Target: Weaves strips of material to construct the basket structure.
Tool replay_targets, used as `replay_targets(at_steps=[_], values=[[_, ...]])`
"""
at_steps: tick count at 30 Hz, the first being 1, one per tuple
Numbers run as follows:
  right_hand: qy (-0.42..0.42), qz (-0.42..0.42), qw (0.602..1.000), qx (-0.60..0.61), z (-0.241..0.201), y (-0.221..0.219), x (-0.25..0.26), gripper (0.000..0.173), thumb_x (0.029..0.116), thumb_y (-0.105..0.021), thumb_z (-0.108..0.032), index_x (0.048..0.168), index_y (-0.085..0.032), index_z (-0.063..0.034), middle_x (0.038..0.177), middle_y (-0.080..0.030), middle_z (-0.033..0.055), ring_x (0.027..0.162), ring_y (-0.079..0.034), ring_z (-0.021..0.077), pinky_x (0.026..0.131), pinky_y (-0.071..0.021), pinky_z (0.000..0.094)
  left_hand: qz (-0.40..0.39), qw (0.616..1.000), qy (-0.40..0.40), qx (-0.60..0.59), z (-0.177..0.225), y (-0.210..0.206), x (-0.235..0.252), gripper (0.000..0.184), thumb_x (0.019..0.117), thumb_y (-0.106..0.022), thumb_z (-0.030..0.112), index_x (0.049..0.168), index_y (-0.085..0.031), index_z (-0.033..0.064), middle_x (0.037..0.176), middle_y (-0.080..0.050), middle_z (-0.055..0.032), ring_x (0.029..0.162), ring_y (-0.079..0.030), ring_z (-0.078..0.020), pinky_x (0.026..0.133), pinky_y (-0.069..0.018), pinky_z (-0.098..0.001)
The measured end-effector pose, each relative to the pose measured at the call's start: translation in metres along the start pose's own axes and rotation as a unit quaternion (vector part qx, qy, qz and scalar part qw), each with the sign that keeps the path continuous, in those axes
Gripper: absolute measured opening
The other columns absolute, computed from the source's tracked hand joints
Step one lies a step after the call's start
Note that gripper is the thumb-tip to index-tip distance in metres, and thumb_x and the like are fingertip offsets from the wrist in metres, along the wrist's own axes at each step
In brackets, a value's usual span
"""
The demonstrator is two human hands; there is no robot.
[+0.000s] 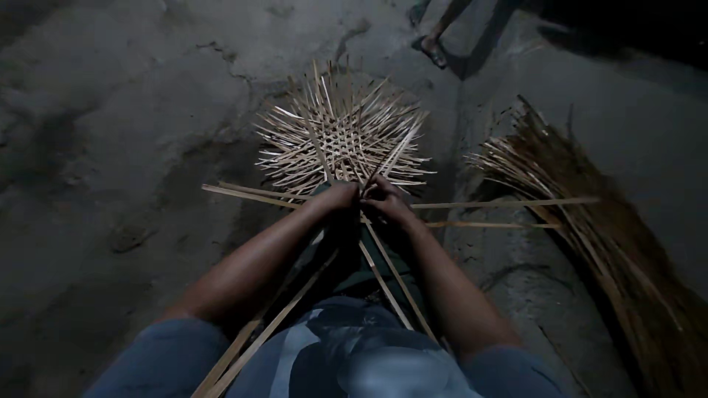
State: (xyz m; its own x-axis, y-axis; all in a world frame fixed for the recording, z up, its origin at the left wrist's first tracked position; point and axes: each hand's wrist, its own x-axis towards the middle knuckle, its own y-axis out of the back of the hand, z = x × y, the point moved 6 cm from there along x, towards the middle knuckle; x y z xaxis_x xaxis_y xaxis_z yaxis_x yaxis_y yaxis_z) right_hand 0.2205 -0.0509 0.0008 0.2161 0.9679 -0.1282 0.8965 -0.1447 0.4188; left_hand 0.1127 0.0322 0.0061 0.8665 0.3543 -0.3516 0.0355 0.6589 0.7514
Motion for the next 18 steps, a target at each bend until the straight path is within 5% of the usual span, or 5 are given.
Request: replay_targets(at_steps=[4, 6, 11, 16, 18], values=[[0.036, 0.063, 0.997, -0.006, 0.01, 0.001, -0.005, 0.033, 0.0917, -0.074, -0.008, 0.123, -0.063, -0.0081, 0.097, -0.072, 0.0063, 0.082, -0.07, 0.0171, 0.077, -0.0614, 0.0418, 0.003, 0.999, 0.019, -0.047, 0.003, 0.004, -0.003, 0.065, 0.0914, -0.074, 0.012, 0.149, -0.042, 0.0125, 0.114, -0.068, -0.0249, 0.103, -0.067, -0.0437, 0.087, -0.0526, -0.0657], [0.039, 0.061, 0.997, 0.0, 0.007, 0.002, -0.005, 0.032, 0.0908, -0.073, -0.006, 0.121, -0.062, -0.0079, 0.096, -0.07, 0.0062, 0.083, -0.069, 0.0166, 0.077, -0.0605, 0.0413, 0.023, 0.998, 0.001, -0.062, 0.0, 0.004, -0.007, 0.06, 0.0959, -0.069, 0.012, 0.148, -0.04, 0.0153, 0.111, -0.068, -0.0227, 0.099, -0.068, -0.0416, 0.085, -0.0536, -0.0634], [0.0, 0.034, 0.997, 0.066, 0.01, 0.0, -0.004, 0.035, 0.0922, -0.072, -0.003, 0.125, -0.059, -0.0066, 0.1, -0.071, 0.0091, 0.084, -0.07, 0.0193, 0.076, -0.0613, 0.041, 0.057, 0.994, -0.022, -0.093, -0.002, 0.004, -0.02, 0.051, 0.1002, -0.063, 0.012, 0.147, -0.041, 0.0138, 0.12, -0.066, -0.0206, 0.104, -0.068, -0.0383, 0.088, -0.054, -0.0612], [-0.078, 0.046, 0.995, 0.048, 0.012, -0.003, 0.003, 0.042, 0.0919, -0.075, -0.017, 0.129, -0.058, -0.0069, 0.099, -0.072, 0.0105, 0.081, -0.071, 0.0217, 0.073, -0.0612, 0.0439, 0.073, 0.992, -0.057, -0.086, 0.001, 0.002, -0.028, 0.047, 0.1012, -0.055, 0.002, 0.145, -0.042, 0.0138, 0.125, -0.064, -0.0195, 0.108, -0.067, -0.0365, 0.09, -0.0543, -0.0582], [-0.11, 0.055, 0.992, 0.037, 0.013, -0.005, 0.008, 0.056, 0.0893, -0.077, -0.015, 0.139, -0.051, -0.0082, 0.1, -0.074, 0.0132, 0.08, -0.073, 0.0249, 0.072, -0.0625, 0.0465, 0.071, 0.992, -0.074, -0.067, 0.0, 0.002, -0.025, 0.059, 0.0956, -0.064, 0.0, 0.148, -0.04, 0.0107, 0.124, -0.064, -0.0219, 0.109, -0.067, -0.0383, 0.093, -0.0537, -0.0577]])
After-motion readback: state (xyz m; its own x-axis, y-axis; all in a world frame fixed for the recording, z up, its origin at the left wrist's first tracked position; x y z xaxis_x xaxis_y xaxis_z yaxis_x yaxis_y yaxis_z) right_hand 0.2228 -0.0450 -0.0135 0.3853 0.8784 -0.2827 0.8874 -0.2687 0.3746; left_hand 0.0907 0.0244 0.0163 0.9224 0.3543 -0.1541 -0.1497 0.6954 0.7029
